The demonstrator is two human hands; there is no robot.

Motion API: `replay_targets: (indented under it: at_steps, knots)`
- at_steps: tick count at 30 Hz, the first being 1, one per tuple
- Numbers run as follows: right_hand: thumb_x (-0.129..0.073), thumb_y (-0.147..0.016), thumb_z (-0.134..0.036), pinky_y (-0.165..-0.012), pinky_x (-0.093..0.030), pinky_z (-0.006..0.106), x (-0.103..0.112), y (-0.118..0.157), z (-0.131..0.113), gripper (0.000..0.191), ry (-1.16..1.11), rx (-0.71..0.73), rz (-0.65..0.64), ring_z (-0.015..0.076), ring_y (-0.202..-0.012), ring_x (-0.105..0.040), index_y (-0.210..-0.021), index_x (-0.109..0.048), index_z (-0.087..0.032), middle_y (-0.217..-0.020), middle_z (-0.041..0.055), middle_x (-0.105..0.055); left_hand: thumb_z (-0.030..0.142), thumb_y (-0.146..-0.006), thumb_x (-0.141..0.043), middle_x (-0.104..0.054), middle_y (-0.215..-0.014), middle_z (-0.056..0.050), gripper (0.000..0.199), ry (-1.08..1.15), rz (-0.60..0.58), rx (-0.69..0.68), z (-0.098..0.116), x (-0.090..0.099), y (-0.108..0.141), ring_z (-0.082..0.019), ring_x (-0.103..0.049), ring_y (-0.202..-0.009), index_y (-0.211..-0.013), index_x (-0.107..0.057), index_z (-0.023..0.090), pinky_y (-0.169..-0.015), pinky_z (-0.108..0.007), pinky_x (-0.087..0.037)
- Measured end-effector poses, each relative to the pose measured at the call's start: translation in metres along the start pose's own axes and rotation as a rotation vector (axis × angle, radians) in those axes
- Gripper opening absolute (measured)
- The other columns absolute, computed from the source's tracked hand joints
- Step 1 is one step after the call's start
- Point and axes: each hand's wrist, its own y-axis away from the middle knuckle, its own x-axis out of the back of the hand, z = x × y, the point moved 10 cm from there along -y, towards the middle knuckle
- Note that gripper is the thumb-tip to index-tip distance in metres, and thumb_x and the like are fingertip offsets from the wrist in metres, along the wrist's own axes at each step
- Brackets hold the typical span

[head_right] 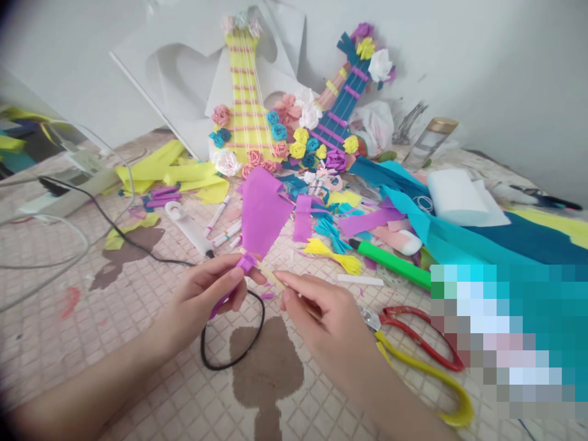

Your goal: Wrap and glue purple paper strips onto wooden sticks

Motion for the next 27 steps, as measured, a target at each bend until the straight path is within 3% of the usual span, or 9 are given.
replay_targets:
  at_steps: [8, 20, 27]
  knots:
    - [-0.048, -0.086, -0.023, -0.049, -0.045, 0.019, 0.004, 0.003, -0.018, 0.029, 0.137, 0.156, 0.064, 0.0126, -0.070, -0.061, -0.109, -0.065, -0.023, -0.079, 0.0021, -0.067, 0.033, -0.085, -0.050, -0.048, -0.048, 0.005, 0.026, -0.015, 0.012, -0.001, -0.001, 0.001, 0.000, -0.005, -0.035, -0.042, -0.098, -0.062, 0.014, -0.039, -0.019, -0.024]
    - [-0.051, -0.084, -0.020, -0.041, -0.045, 0.021, 0.008, 0.005, -0.023, 0.029, 0.183, 0.163, 0.124, 0.0144, -0.065, -0.064, -0.109, -0.066, -0.023, -0.088, 0.0044, -0.070, 0.035, -0.085, -0.051, -0.047, -0.048, 0.005, 0.026, -0.021, 0.027, 0.025, -0.002, 0.002, 0.000, -0.006, -0.036, -0.042, -0.095, -0.063, 0.015, -0.038, -0.020, -0.024]
    - [-0.051, -0.084, -0.015, -0.048, -0.050, 0.021, 0.006, 0.008, -0.027, 0.032, 0.254, 0.258, 0.149, 0.0174, -0.081, -0.066, -0.111, -0.064, -0.024, -0.095, 0.0047, -0.069, 0.035, -0.084, -0.051, -0.047, -0.047, 0.005, 0.026, 0.008, 0.023, 0.051, -0.004, 0.001, 0.000, -0.006, -0.035, -0.041, -0.097, -0.063, 0.015, -0.038, -0.019, -0.023]
